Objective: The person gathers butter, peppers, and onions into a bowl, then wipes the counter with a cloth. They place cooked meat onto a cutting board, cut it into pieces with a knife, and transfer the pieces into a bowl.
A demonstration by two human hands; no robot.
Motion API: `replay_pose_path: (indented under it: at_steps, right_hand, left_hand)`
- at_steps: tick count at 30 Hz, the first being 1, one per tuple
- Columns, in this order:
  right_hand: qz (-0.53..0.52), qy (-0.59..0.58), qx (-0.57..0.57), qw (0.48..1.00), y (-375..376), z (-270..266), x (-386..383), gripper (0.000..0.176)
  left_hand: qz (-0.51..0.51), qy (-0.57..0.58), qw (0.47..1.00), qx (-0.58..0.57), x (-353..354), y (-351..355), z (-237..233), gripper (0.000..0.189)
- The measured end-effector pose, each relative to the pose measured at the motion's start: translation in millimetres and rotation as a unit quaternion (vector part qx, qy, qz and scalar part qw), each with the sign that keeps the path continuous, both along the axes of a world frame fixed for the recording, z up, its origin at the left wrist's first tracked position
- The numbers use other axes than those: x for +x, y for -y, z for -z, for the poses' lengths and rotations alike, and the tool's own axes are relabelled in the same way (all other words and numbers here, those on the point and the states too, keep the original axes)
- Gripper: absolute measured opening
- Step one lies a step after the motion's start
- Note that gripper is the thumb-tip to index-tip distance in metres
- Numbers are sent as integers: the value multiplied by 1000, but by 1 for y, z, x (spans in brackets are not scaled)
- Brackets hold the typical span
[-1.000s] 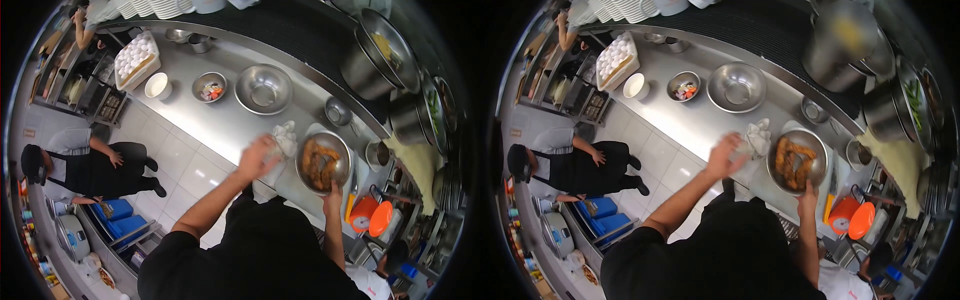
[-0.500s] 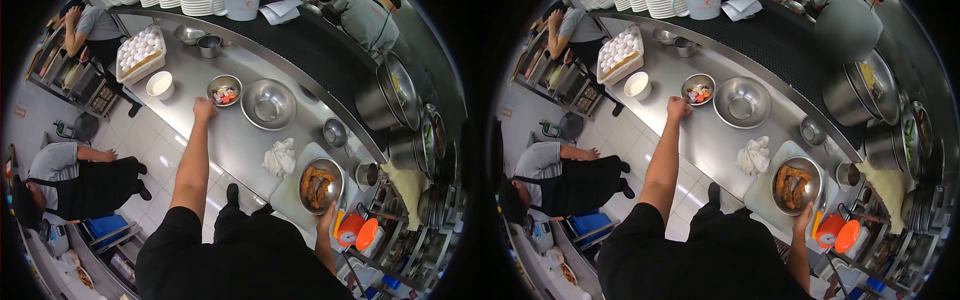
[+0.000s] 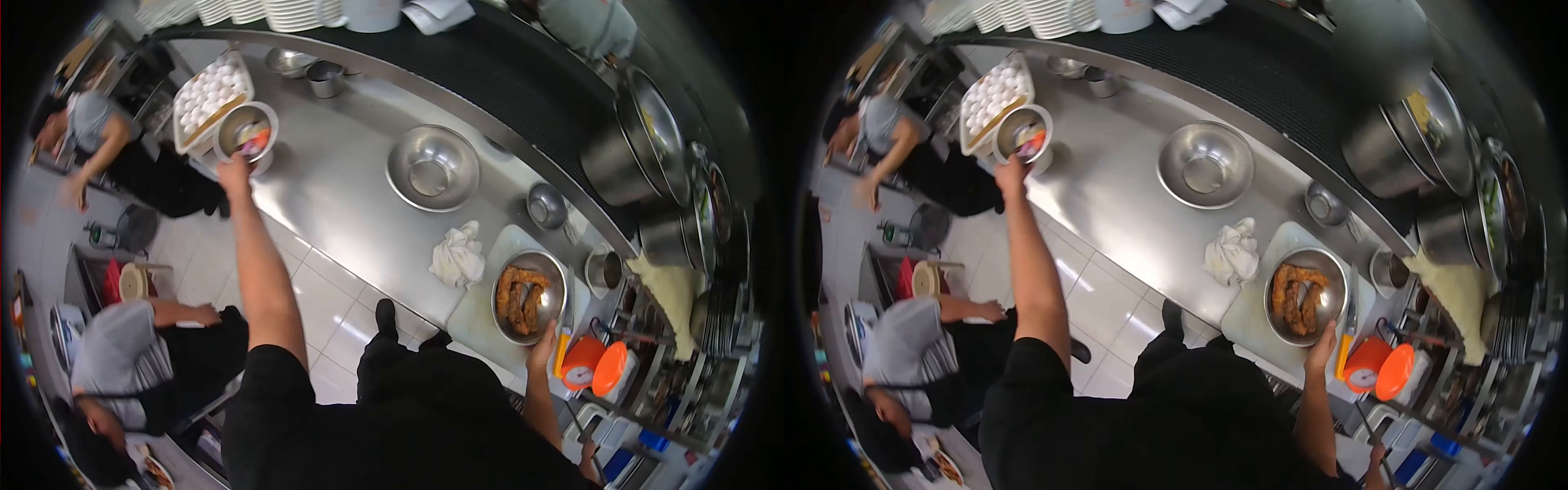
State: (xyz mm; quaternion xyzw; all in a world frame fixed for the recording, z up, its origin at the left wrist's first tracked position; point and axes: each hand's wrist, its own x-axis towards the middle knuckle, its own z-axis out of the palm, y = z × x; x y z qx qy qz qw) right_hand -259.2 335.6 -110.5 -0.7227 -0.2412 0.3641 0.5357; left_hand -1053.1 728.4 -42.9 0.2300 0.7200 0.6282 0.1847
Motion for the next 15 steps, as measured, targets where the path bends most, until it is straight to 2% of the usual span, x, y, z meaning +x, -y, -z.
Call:
replay_pose_path:
  at_steps: [2, 4, 6, 7, 10, 11, 13, 15]
  right_hand:
    - [5, 12, 29, 1000, 0, 9, 3, 73]
    - [6, -26, 4, 1000, 3, -3, -1, 68]
    - [12, -48, -17, 999, 3, -17, -8, 65]
    - [19, -49, -25, 998, -1, -23, -12, 65]
    - [25, -55, -48, 997, -7, -44, -24, 64]
    - [24, -58, -56, 996, -9, -49, -27, 64]
    - [1, -64, -70, 996, -7, -53, -26, 64]
    - [-1, -53, -55, 997, -9, -47, -21, 68]
  left_hand:
    - [36, 108, 992, -59, -42, -4, 16, 59]
    - [70, 115, 978, -162, -55, 6, 19, 58]
    - [45, 114, 979, -162, -57, 7, 23, 54]
    - [62, 158, 981, -93, -56, 7, 28, 48]
    - [66, 154, 986, -20, -47, -11, 43, 44]
    - [45, 166, 985, -6, -38, -20, 46, 42]
    - [92, 179, 979, 9, -7, -30, 47, 45]
    - [95, 178, 979, 20, 40, -44, 44, 45]
